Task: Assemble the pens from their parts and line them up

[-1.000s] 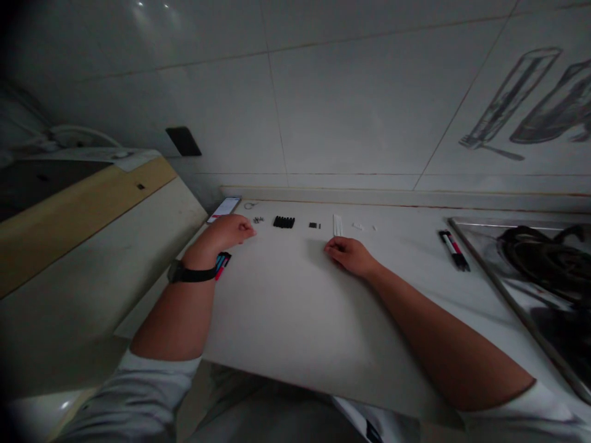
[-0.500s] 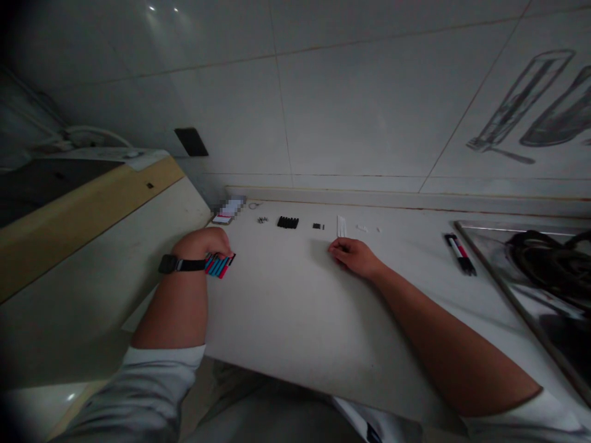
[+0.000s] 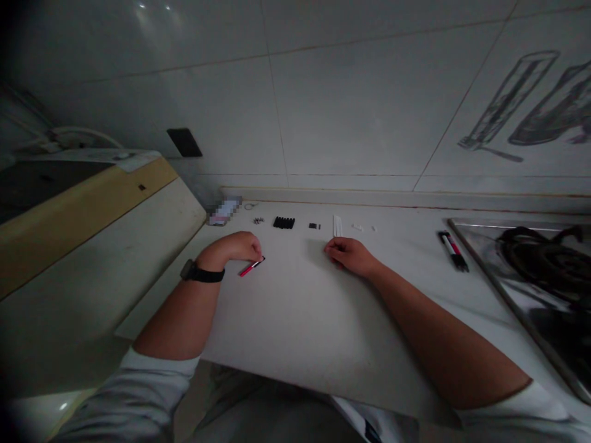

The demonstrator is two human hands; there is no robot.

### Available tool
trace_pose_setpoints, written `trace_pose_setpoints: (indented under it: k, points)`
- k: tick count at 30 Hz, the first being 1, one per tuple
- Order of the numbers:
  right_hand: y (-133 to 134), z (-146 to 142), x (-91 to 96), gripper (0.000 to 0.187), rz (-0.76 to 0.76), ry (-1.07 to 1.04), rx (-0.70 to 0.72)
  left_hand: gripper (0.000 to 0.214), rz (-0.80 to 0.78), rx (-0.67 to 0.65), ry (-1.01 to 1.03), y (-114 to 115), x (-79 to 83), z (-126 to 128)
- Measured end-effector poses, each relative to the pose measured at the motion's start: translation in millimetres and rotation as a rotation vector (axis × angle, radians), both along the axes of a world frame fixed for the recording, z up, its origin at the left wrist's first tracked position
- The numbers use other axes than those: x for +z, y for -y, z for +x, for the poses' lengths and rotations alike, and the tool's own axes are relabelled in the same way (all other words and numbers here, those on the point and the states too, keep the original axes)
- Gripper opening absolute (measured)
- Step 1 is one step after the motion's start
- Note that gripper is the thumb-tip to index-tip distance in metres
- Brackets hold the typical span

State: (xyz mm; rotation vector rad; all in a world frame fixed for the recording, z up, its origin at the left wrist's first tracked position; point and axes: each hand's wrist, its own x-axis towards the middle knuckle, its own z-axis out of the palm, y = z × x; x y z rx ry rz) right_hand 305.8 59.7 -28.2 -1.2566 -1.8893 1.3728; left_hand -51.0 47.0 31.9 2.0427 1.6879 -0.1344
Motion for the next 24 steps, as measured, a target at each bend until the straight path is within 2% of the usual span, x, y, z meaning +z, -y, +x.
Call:
trace_pose_setpoints:
  k: [3, 7, 11, 14, 17, 21, 24]
  points:
    - [-1.5, 1.4, -2.8, 0.04, 0.011, 0.0, 0.006, 0.005, 0.128, -0.064, 0.157, 5.3, -11.8, 32.2]
    - [-2.7, 2.3, -6.2, 0.036, 0.019, -0.001, 0.018, 0.006, 0.195, -0.244, 0.226, 13.8, -21.9, 57.9]
    - [-0.6, 1.0, -4.7, 0.033, 0.038, 0.012, 0.022, 0.01, 0.33, -0.373, 0.355, 20.3, -19.5, 72.3]
    - [5.3, -3.7, 0.3, 0.029, 0.136, 0.026, 0.041, 0.013, 0.452, -0.442, 0.467, 25.2, -13.6, 82.4]
    - [13.5, -12.5, 4.2, 0.029, 0.265, 0.029, 0.111, 0.011, 0.53, -0.456, 0.555, 30.5, -10.3, 91.5]
    - [21.0, -23.2, 1.6, 0.033, 0.343, -0.002, 0.238, 0.008, 0.578, -0.411, 0.726, 35.6, -12.9, 98.8]
    - [21.7, -25.8, -1.4, 0.027, 0.406, -0.002, 0.229, 0.01, 0.562, -0.355, 0.869, 36.8, -16.8, 100.6]
